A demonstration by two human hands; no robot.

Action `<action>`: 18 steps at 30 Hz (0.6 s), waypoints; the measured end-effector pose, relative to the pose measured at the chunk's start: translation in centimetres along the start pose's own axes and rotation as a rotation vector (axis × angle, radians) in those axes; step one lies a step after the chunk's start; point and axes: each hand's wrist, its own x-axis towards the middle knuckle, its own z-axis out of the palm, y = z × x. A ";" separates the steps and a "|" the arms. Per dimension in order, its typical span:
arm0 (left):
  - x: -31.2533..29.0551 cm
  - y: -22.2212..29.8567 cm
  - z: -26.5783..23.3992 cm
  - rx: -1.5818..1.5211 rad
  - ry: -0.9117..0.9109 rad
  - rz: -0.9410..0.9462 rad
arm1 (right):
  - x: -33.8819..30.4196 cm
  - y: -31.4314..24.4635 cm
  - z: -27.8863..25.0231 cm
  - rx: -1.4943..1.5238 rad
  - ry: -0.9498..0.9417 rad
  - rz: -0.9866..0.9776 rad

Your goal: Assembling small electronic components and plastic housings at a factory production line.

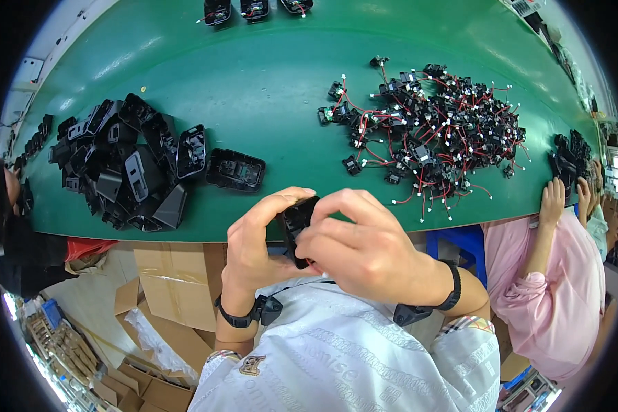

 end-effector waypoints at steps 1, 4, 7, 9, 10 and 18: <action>0.1 0.1 -0.1 0.016 0.020 0.012 | 0.0 0.3 0.1 0.037 0.000 0.001; -0.4 -0.9 -0.1 -0.091 0.036 0.008 | 0.1 -0.8 -0.2 0.038 0.014 0.126; -0.3 -0.9 -0.3 -0.216 0.159 0.009 | -0.2 -0.6 -0.6 0.071 0.055 0.089; -0.6 -1.1 0.2 -0.185 0.157 0.045 | -0.2 -0.7 -0.9 0.030 0.079 0.105; -0.6 -1.2 0.5 -0.156 0.147 0.080 | -0.4 -0.6 -0.4 0.004 0.035 0.083; -0.6 -1.0 1.2 -0.016 0.324 0.128 | -0.7 -1.5 2.3 -0.068 0.072 0.091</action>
